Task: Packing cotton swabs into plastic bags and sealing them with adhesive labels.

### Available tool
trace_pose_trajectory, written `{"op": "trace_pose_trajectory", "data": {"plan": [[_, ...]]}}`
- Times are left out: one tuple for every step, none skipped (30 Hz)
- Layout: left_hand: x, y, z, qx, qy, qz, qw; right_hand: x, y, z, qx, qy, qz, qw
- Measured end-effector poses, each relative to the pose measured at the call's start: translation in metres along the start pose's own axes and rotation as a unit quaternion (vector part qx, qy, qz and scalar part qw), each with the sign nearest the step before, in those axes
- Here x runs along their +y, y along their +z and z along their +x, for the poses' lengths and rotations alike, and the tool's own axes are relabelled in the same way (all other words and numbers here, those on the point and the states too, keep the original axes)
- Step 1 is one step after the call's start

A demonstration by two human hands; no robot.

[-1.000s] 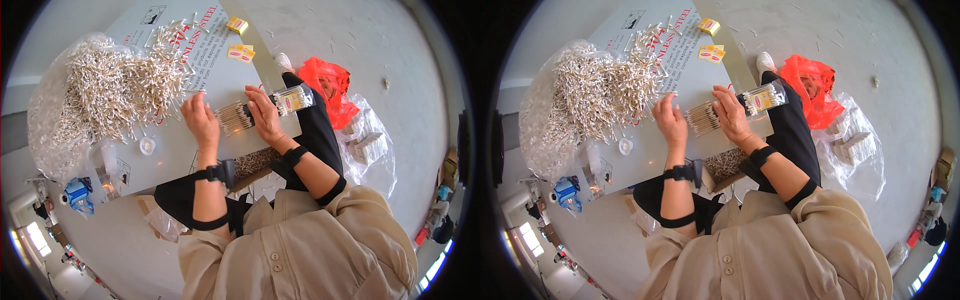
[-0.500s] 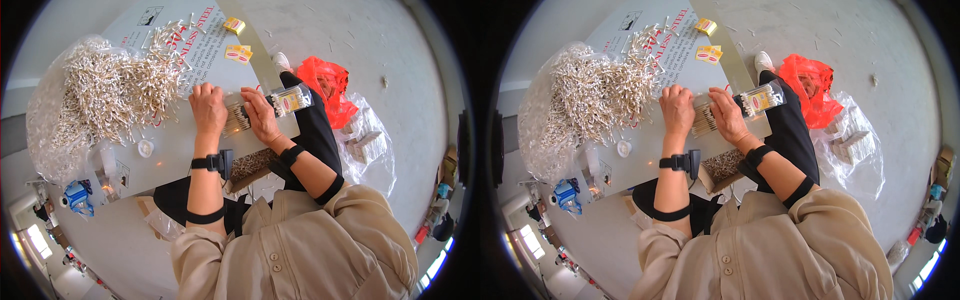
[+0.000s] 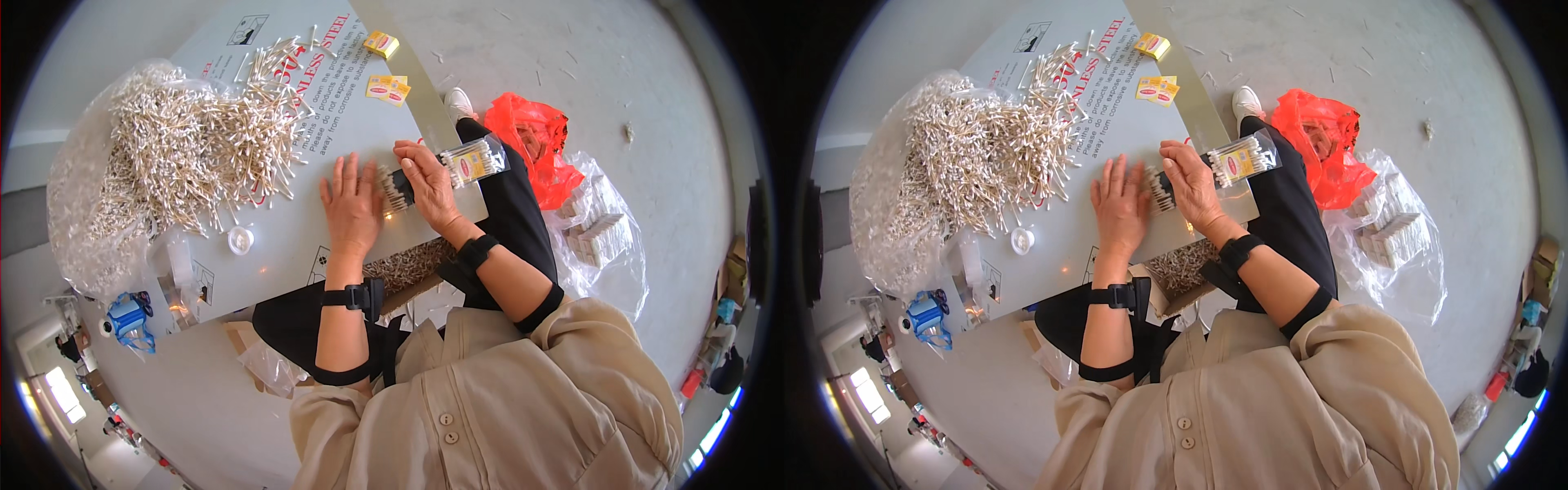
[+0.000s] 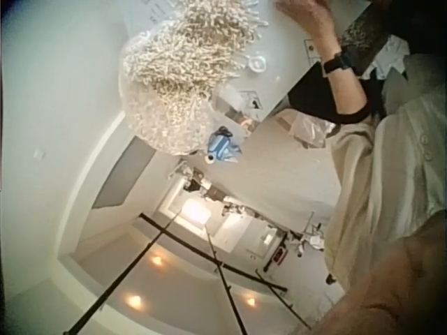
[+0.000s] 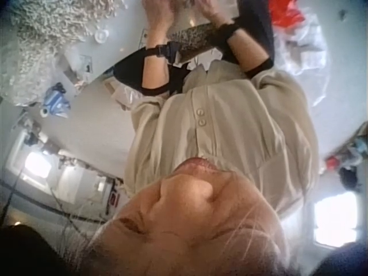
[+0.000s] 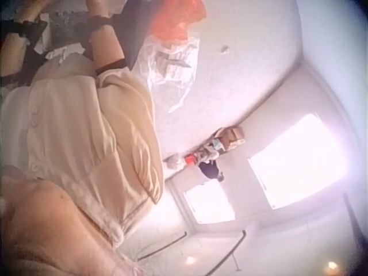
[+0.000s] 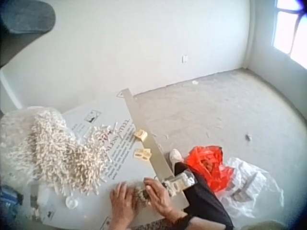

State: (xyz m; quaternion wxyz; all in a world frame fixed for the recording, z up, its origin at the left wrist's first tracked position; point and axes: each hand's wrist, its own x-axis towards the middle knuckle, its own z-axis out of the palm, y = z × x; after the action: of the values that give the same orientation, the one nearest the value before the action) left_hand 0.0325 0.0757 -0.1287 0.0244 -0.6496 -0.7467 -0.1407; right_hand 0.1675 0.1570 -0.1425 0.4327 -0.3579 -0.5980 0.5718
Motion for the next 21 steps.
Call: {"op": "trace_pose_trajectory", "data": {"plan": [[-0.002, 0.000, 0.002, 0.000, 0.000, 0.000, 1.000, 0.000, 0.000, 0.000, 0.011, -0.005, 0.004, 1.000], [-0.004, -0.002, 0.005, 0.026, -0.023, -0.054, 0.998, 0.000, 0.000, 0.001, 0.011, -0.005, 0.004, 1.000], [-0.005, -0.004, 0.008, 0.052, -0.045, -0.107, 0.992, 0.000, 0.000, 0.001, 0.010, -0.011, -0.007, 1.000], [-0.005, -0.006, 0.010, 0.052, -0.045, -0.107, 0.992, -0.001, 0.000, 0.002, 0.010, -0.016, -0.018, 1.000], [-0.005, -0.008, 0.012, 0.051, -0.041, -0.100, 0.993, -0.001, -0.001, 0.002, 0.010, -0.016, -0.018, 1.000], [-0.004, -0.010, 0.015, 0.051, -0.038, -0.094, 0.994, -0.002, -0.001, 0.002, 0.010, -0.010, -0.021, 1.000], [-0.004, -0.012, 0.018, 0.051, -0.038, -0.094, 0.994, -0.003, -0.001, 0.002, 0.010, -0.003, -0.024, 1.000], [-0.003, -0.011, 0.020, 0.040, -0.035, -0.086, 0.995, -0.002, -0.001, 0.002, 0.011, -0.003, -0.024, 1.000], [-0.003, -0.011, 0.022, 0.029, -0.032, -0.078, 0.996, -0.001, -0.002, 0.002, 0.010, -0.007, -0.023, 1.000], [-0.003, -0.010, 0.025, 0.028, -0.032, -0.079, 0.996, 0.000, -0.002, 0.003, 0.010, -0.011, -0.023, 1.000], [-0.004, -0.009, 0.026, 0.038, -0.033, -0.082, 0.995, -0.001, -0.002, 0.002, 0.010, -0.010, -0.023, 1.000], [-0.006, -0.009, 0.028, 0.048, -0.033, -0.085, 0.995, -0.003, -0.003, 0.002, -0.002, 0.001, -0.021, 1.000], [-0.009, -0.009, 0.030, 0.047, -0.034, -0.085, 0.995, -0.005, -0.003, 0.002, -0.014, 0.013, -0.019, 1.000], [-0.012, -0.011, 0.033, 0.054, -0.032, -0.081, 0.995, -0.005, -0.003, 0.002, -0.013, 0.014, -0.020, 1.000], [-0.014, -0.013, 0.036, 0.062, -0.031, -0.077, 0.995, -0.004, -0.004, 0.002, -0.014, 0.011, -0.022, 1.000], [-0.017, -0.013, 0.040, 0.061, -0.031, -0.078, 0.995, -0.004, -0.004, 0.002, -0.015, 0.007, -0.024, 1.000], [-0.020, -0.012, 0.044, 0.055, -0.026, -0.059, 0.996, -0.004, -0.004, 0.002, -0.015, 0.007, -0.024, 1.000], [-0.022, -0.012, 0.046, 0.049, -0.022, -0.040, 0.998, -0.003, -0.003, 0.002, -0.014, 0.008, -0.026, 1.000], [-0.023, -0.012, 0.045, 0.049, -0.023, -0.040, 0.998, -0.003, -0.002, 0.002, -0.014, 0.008, -0.028, 0.999], [-0.023, -0.011, 0.046, 0.041, -0.024, -0.060, 0.997, -0.001, -0.003, 0.002, -0.012, 0.008, -0.028, 0.999], [-0.022, -0.010, 0.046, 0.034, -0.025, -0.081, 0.996, 0.001, -0.002, 0.002, -0.003, -0.009, -0.033, 0.999]]}}
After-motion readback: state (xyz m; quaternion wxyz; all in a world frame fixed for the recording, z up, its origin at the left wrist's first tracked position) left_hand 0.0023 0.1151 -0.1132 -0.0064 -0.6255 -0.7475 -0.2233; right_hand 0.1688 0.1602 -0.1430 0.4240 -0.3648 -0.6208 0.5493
